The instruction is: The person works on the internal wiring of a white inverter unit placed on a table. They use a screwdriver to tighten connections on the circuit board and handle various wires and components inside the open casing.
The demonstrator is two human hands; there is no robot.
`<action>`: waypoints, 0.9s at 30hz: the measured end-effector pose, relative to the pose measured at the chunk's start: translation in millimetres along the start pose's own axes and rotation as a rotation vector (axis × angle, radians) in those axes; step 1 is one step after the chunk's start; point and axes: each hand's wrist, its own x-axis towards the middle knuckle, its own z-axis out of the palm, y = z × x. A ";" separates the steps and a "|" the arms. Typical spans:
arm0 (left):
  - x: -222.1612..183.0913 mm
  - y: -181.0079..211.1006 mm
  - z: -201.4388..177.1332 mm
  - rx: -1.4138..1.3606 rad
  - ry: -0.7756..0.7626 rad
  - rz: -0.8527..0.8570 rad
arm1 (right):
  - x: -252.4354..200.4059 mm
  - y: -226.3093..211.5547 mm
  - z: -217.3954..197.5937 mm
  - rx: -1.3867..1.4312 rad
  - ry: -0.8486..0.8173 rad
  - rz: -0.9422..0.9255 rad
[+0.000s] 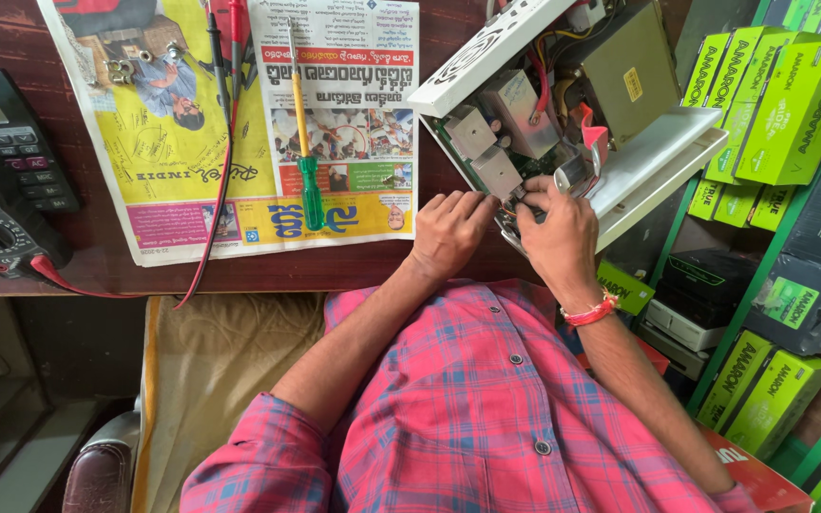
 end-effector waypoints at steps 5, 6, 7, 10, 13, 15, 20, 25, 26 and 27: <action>0.0 -1.7 3.9 -0.025 0.019 0.020 | 4.2 -1.6 -3.8 -0.018 -0.052 0.018; -0.1 -2.5 4.3 -0.023 0.021 0.023 | 4.8 -1.2 -4.1 -0.017 -0.069 0.037; 0.0 -2.9 4.9 -0.021 0.023 0.026 | 5.8 -0.4 -4.7 -0.036 -0.063 0.003; -1.5 -2.1 4.4 -0.018 0.011 0.020 | 6.4 1.0 -5.7 -0.079 -0.082 -0.037; 1.6 0.2 3.8 -0.050 0.040 -0.023 | 10.2 0.1 -8.5 -0.060 -0.139 0.043; 1.6 1.3 2.9 -0.070 0.079 -0.061 | 10.3 -2.1 -7.3 0.002 -0.159 0.110; 2.2 -2.1 9.4 -0.091 0.172 -0.228 | 1.1 -5.9 4.0 -0.098 0.017 -0.114; 0.1 -9.7 15.3 -0.139 0.139 -0.281 | -7.9 -9.3 15.6 -0.167 0.156 -0.185; 0.1 -11.2 15.3 -0.167 0.130 -0.286 | -7.9 -9.6 16.6 -0.170 0.167 -0.190; 0.4 -12.6 15.0 -0.185 0.127 -0.291 | -7.2 -9.7 17.3 -0.172 0.178 -0.195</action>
